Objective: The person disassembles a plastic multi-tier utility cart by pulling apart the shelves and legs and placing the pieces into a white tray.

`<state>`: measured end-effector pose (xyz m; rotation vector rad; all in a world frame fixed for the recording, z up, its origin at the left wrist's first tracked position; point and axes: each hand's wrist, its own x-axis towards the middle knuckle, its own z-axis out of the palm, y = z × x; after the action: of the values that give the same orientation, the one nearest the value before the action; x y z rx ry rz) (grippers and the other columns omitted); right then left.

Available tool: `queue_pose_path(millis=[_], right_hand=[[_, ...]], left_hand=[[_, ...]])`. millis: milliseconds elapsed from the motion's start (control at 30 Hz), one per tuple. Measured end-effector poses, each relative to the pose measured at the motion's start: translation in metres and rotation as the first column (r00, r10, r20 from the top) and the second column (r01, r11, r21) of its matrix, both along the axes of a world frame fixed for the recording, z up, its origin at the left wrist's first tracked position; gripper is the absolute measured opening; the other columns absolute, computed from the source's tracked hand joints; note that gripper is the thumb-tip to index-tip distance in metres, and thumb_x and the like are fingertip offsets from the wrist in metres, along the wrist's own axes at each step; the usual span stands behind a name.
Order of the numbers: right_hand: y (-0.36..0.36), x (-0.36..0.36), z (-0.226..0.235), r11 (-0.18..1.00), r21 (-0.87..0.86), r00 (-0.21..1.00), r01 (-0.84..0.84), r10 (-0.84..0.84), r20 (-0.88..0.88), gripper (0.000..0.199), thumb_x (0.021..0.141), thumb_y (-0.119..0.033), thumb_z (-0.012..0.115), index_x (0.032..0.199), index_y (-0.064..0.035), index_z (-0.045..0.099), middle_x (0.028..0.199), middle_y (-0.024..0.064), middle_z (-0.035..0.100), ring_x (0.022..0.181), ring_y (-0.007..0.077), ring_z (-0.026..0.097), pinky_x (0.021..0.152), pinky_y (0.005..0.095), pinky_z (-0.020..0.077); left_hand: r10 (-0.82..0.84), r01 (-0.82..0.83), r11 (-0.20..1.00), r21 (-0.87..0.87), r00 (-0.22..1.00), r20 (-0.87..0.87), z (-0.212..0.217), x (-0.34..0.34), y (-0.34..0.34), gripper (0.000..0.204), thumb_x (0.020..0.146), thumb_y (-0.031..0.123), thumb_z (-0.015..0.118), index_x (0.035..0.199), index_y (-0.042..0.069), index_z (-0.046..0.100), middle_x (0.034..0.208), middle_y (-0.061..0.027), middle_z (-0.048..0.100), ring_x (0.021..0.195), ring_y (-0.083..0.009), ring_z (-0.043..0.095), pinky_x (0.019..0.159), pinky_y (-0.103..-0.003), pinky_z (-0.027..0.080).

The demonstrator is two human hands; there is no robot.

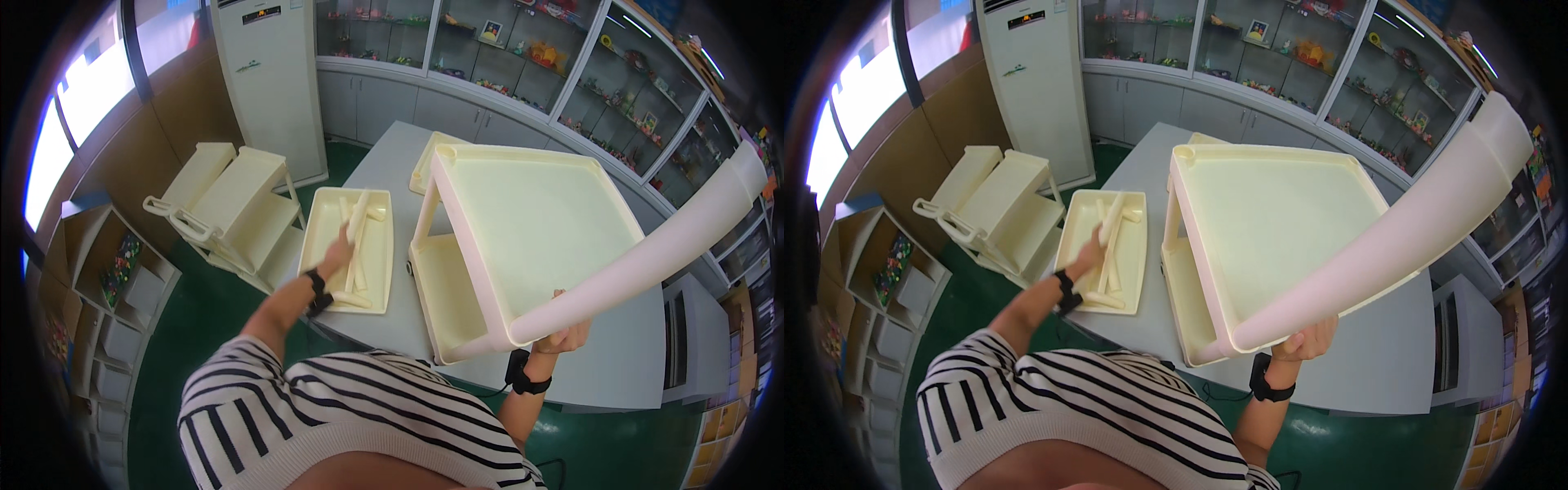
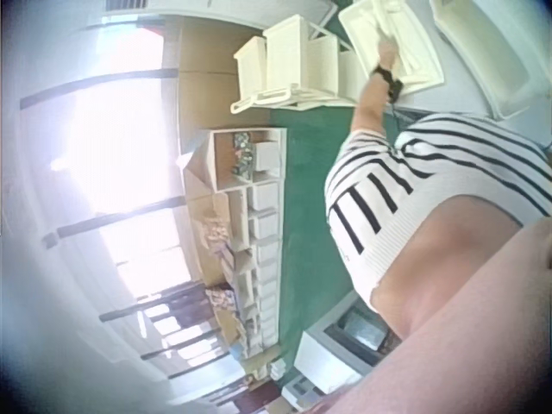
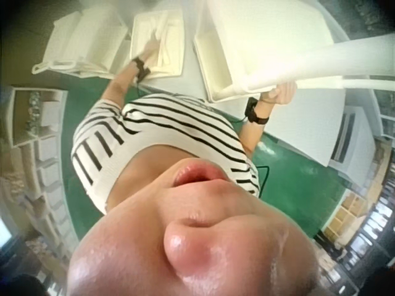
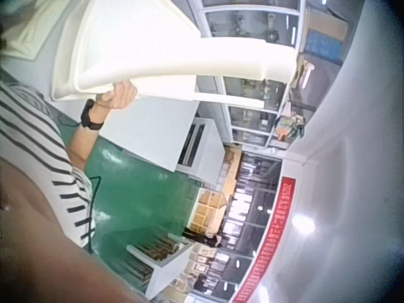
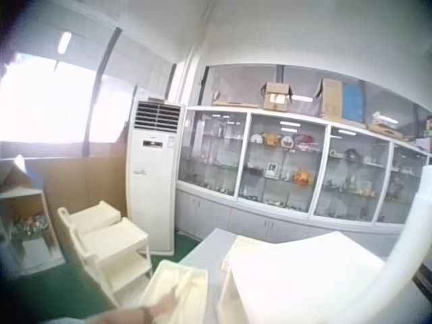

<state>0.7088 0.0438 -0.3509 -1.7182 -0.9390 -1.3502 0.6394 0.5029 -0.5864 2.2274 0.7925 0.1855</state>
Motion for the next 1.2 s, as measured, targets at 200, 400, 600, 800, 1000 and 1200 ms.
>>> queue_pose_path(millis=[200, 400, 600, 800, 1000, 1200], right_hand=[[-0.006, 0.001, -0.002, 1.000, -0.017, 1.000, 0.017, -0.017, 0.017, 0.043, 0.087, -0.026, 0.032, 0.081, 0.0037, 0.063, 0.086, 0.0212, 0.064, 0.079, 0.0396, 0.061, 0.074, 0.0471, 0.0460], [-0.003, 0.004, 0.002, 1.000, -0.019, 0.999, 0.010, -0.009, 0.051, 0.042, 0.088, -0.025, 0.031, 0.081, 0.0035, 0.061, 0.085, 0.0207, 0.064, 0.075, 0.0386, 0.060, 0.072, 0.0454, 0.0466], [0.005, -0.002, 0.014, 0.999, -0.039, 0.996, 0.009, -0.005, 0.094, 0.041, 0.088, -0.023, 0.031, 0.079, 0.0038, 0.060, 0.081, 0.0200, 0.062, 0.069, 0.0360, 0.058, 0.063, 0.0416, 0.0431], [0.006, -0.007, 0.019, 0.999, -0.026, 0.991, 0.039, -0.036, 0.126, 0.039, 0.088, -0.022, 0.033, 0.077, 0.0035, 0.060, 0.077, 0.0180, 0.061, 0.063, 0.0326, 0.055, 0.060, 0.0389, 0.0402], [0.012, -0.002, 0.018, 0.998, -0.027, 0.991, 0.056, -0.052, 0.126, 0.036, 0.087, -0.020, 0.036, 0.073, 0.0016, 0.061, 0.076, 0.0143, 0.062, 0.064, 0.0294, 0.056, 0.060, 0.0371, 0.0409], [0.017, 0.008, 0.005, 0.990, -0.010, 0.978, 0.142, -0.139, 0.155, 0.033, 0.085, -0.019, 0.039, 0.073, 0.0011, 0.062, 0.078, 0.0128, 0.064, 0.067, 0.0291, 0.058, 0.062, 0.0363, 0.0425]], left_hand=[[0.118, -0.124, 0.982, 0.145, 0.992, 0.050, -0.042, -0.010, -0.035, 0.072, 0.086, 0.010, 0.047, 0.145, 0.006, 0.007, 0.107, -0.0352, 0.044, 0.084, -0.0436, 0.050, 0.082, -0.045, 0.043], [0.240, -0.232, 0.958, 0.166, 0.970, -0.030, -0.063, 0.003, -0.012, 0.071, 0.084, 0.015, 0.051, 0.143, 0.004, 0.013, 0.113, -0.0248, 0.043, 0.095, -0.0416, 0.050, 0.083, -0.045, 0.045], [0.292, -0.229, 0.937, 0.262, 0.927, -0.236, -0.035, -0.014, -0.018, 0.074, 0.083, 0.025, 0.058, 0.142, 0.006, 0.018, 0.121, -0.0219, 0.042, 0.103, -0.0427, 0.050, 0.084, -0.046, 0.047], [0.205, -0.160, 0.964, 0.213, 0.956, -0.209, -0.016, -0.026, -0.026, 0.075, 0.082, 0.023, 0.059, 0.144, 0.019, 0.018, 0.127, -0.0228, 0.039, 0.102, -0.0453, 0.051, 0.085, -0.047, 0.047], [0.064, -0.029, 0.987, 0.157, 0.973, -0.220, -0.038, -0.028, -0.012, 0.067, 0.085, 0.025, 0.049, 0.144, 0.032, 0.018, 0.134, -0.0258, 0.033, 0.106, -0.0467, 0.051, 0.090, -0.049, 0.043], [-0.082, 0.153, 0.972, 0.175, 0.931, -0.357, -0.013, -0.040, -0.016, 0.061, 0.089, 0.029, 0.046, 0.143, 0.034, 0.018, 0.136, -0.0265, 0.030, 0.111, -0.0476, 0.047, 0.094, -0.050, 0.041]])
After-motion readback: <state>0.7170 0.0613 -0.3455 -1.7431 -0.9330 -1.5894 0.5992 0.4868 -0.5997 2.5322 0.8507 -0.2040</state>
